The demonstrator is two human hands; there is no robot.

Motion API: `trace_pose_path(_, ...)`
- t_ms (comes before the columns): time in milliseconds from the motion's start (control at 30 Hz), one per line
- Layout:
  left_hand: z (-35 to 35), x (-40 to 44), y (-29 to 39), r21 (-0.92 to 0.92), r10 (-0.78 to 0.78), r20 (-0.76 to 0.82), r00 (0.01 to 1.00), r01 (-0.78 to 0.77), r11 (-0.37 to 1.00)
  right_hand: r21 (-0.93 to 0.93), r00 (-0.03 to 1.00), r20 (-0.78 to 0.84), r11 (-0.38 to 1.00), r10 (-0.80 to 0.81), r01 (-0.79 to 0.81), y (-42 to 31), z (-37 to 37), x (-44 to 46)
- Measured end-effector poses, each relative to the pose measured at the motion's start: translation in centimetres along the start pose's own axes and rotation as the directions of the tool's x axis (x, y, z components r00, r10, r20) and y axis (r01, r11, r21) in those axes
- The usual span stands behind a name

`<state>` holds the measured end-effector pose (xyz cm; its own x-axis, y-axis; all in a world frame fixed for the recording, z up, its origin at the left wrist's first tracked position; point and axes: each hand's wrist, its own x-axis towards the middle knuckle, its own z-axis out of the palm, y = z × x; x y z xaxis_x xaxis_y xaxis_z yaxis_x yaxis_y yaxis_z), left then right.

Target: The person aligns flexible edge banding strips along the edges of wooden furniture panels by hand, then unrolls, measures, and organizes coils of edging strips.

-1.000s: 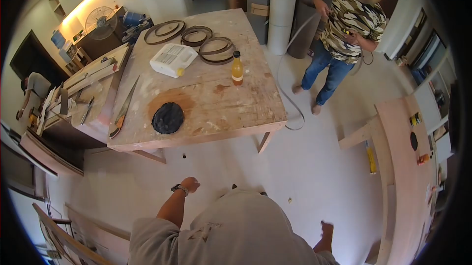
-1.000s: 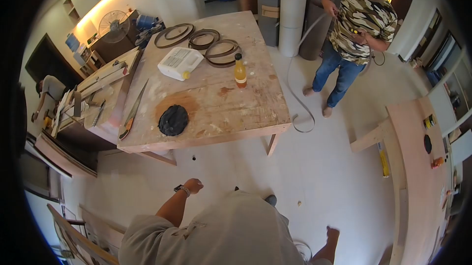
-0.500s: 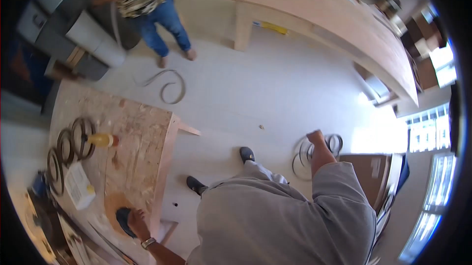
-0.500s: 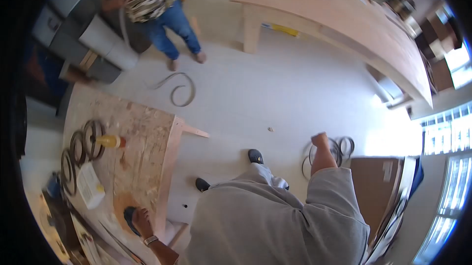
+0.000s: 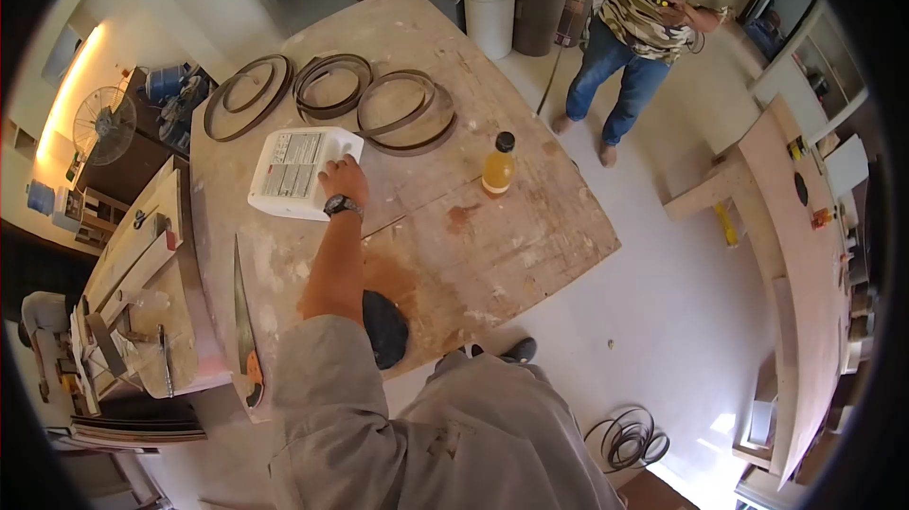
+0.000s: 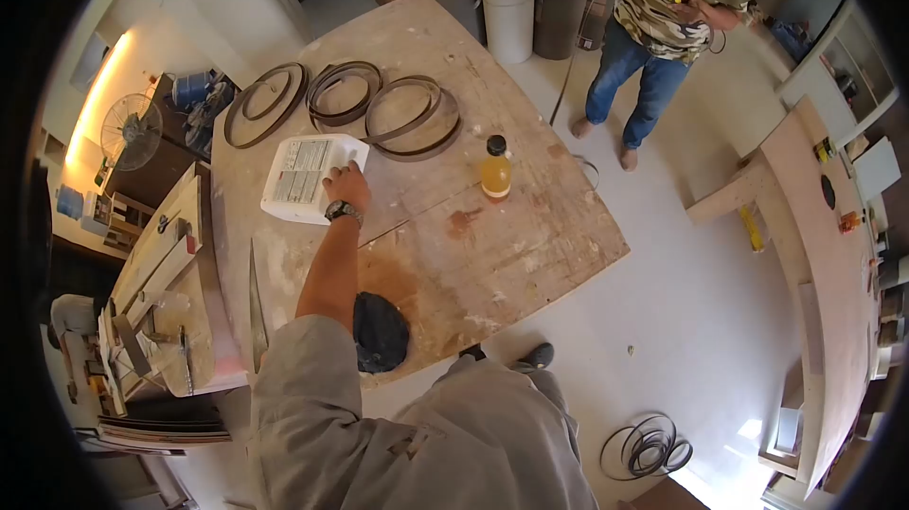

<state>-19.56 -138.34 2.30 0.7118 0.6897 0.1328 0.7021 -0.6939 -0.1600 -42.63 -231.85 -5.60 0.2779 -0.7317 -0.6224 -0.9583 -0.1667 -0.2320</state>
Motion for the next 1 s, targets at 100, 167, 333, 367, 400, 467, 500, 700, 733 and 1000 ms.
trace_pose_path(100,1.3,0.5,-0.3,0.042,0.064,-0.055,0.996,-0.062,0.997,0.006,1.0,0.005,1.0,0.005,-0.005,-0.2,-0.6,-2.2)
trace_pose_path(167,0.5,0.1,-1.3,0.035,0.081,-0.088,0.993,-0.078,0.996,0.002,1.0,0.017,1.0,-0.005,0.005,-0.8,-0.9,-2.9)
trace_pose_path(333,-7.1,-1.2,-7.2,0.09,0.072,-0.089,0.993,-0.064,0.994,-0.035,0.997,0.026,0.997,-0.067,0.068,-5.4,0.7,-1.3)
trace_pose_path(367,-8.8,-0.9,-9.2,0.103,0.043,-0.056,0.998,-0.037,0.994,-0.051,0.996,0.024,0.995,-0.087,0.088,-7.1,1.6,-0.7)
trace_pose_path(400,-10.3,-0.4,-11.4,0.117,0.013,-0.024,1.0,-0.01,0.993,-0.062,0.994,0.022,0.992,-0.107,0.109,-8.9,2.6,-0.2)
trace_pose_path(467,-12.5,0.7,-16.6,0.026,-0.053,-0.023,0.998,0.054,0.998,-0.093,0.986,0.018,0.982,-0.166,0.167,-13.1,4.6,0.7)
trace_pose_path(500,-13.4,0.9,-18.8,-0.065,-0.112,-0.005,0.994,0.112,0.992,-0.106,0.982,0.021,0.976,-0.188,0.189,-14.8,5.2,0.9)
trace_pose_path(700,-11.5,1.7,-30.3,-0.13,-0.242,0.073,0.968,0.25,0.96,-0.152,0.955,0.128,0.946,-0.268,0.286,-23.1,6.7,-1.5)
trace_pose_path(733,-11.1,1.4,-31.0,-0.125,-0.258,0.066,0.964,0.264,0.956,-0.161,0.948,0.152,0.94,-0.278,0.302,-23.8,6.5,-1.0)
trace_pose_path(1000,-15.0,-0.5,-23.7,0.035,-0.278,-0.274,0.921,0.298,0.954,-0.205,0.972,0.09,0.951,-0.218,0.232,-22.0,3.5,-1.1)
